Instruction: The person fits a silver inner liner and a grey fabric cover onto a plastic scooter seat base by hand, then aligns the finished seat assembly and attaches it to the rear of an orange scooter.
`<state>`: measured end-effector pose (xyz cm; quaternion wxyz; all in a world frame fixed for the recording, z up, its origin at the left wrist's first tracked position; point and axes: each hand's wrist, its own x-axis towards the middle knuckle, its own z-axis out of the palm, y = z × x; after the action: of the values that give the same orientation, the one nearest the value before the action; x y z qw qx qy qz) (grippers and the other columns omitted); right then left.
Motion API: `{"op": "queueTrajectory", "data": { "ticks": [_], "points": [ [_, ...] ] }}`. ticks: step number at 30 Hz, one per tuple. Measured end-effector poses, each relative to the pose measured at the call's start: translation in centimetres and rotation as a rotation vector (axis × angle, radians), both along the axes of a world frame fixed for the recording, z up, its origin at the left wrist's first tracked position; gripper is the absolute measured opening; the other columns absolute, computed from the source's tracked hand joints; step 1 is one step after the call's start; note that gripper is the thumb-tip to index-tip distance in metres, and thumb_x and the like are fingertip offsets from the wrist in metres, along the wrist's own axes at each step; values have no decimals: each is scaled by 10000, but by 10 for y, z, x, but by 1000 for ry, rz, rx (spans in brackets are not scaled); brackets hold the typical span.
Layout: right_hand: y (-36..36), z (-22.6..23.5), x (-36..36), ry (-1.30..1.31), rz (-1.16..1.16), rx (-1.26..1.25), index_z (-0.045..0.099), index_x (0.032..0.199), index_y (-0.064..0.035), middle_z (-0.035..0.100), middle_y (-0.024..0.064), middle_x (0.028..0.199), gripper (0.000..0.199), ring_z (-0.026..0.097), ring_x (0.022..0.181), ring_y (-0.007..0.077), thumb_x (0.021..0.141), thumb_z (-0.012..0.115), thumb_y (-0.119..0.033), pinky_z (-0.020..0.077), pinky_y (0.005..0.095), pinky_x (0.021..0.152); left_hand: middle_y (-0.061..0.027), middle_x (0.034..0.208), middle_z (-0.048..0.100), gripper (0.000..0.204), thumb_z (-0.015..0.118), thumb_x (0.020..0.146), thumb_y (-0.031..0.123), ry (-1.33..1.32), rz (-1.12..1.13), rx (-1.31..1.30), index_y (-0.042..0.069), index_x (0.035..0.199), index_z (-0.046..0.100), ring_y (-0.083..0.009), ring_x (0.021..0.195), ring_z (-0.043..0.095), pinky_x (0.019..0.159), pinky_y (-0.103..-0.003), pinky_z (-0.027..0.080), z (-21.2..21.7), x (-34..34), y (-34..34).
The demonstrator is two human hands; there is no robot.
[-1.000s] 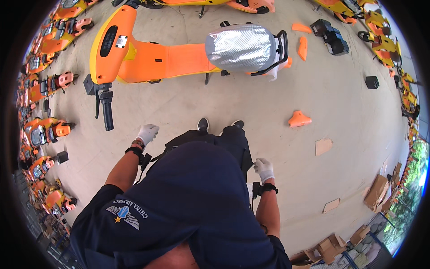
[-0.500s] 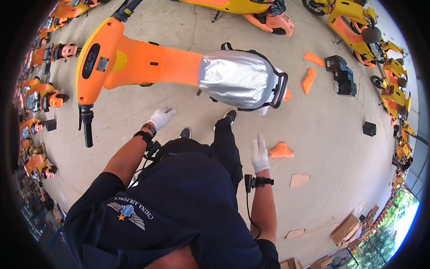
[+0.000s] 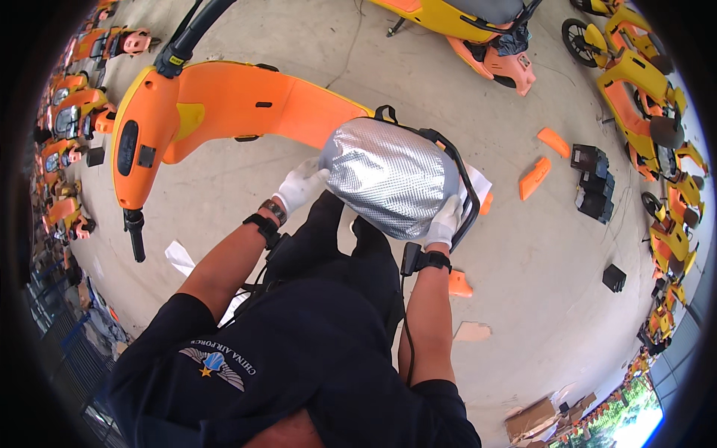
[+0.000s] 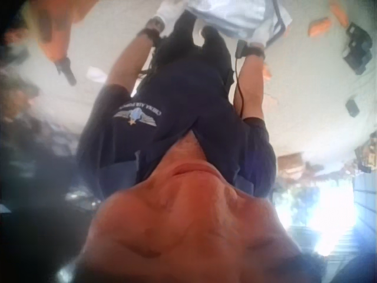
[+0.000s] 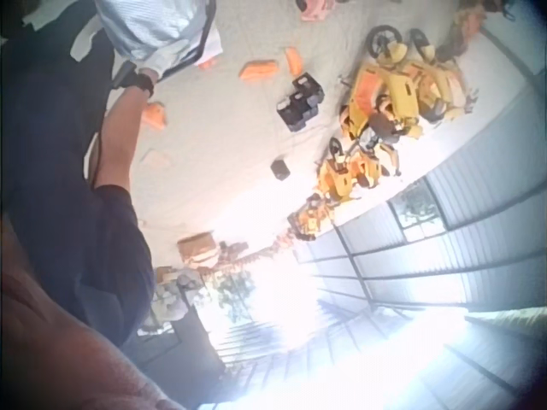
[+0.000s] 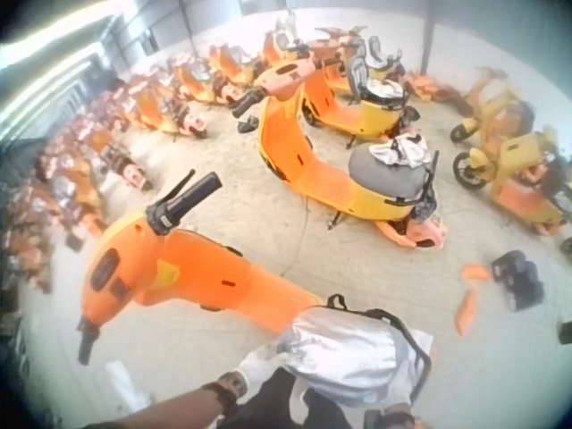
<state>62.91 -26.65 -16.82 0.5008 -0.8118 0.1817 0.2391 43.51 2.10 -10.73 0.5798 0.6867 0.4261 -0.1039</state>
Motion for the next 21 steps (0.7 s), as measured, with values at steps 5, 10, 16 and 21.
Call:
{"op": "queueTrajectory", "data": {
  "ticks": [5, 10, 16, 21],
  "points": [
    [31, 33, 6, 167, -280, 280, 414, 1405, 32, 522, 118, 1365, 729, 537, 1188, 252, 994, 346, -566, 428, 338, 1003, -236, 1370, 508, 744, 595, 902, 478, -29, 9, -91, -32, 1407, 400, -320, 1294, 482, 1069, -361, 371, -48, 2, 23],
    [13, 48, 7, 102, -101, 135, 450, 1376, 49, 538, 115, 1340, 661, 535, 1175, 222, 1006, 405, -497, 416, 311, 997, -254, 1310, 550, 794, 575, 894, 547, 81, 29, -248, -46, 1394, 405, -337, 1250, 521, 1049, -361, 393, -47, 30, 43],
    [36, 133, 19, 252, 245, 83, 465, 1329, 70, 543, 119, 1258, 489, 512, 1124, 196, 972, 498, -263, 402, 319, 983, -275, 1335, 517, 798, 617, 865, 535, 84, -13, -198, -36, 1385, 421, -363, 1260, 503, 1056, -377, 387, -41, 50, 56],
    [60, 100, 63, -3, 746, -149, 413, 1388, 20, 454, 243, 1356, 599, 453, 1259, 351, 926, 555, -334, 358, 401, 1056, -245, 1365, 482, 652, 604, 884, 468, -40, -19, 260, 13, 1335, 486, -412, 1252, 467, 1056, -424, 382, -45, 67, 29]
  ]
}}
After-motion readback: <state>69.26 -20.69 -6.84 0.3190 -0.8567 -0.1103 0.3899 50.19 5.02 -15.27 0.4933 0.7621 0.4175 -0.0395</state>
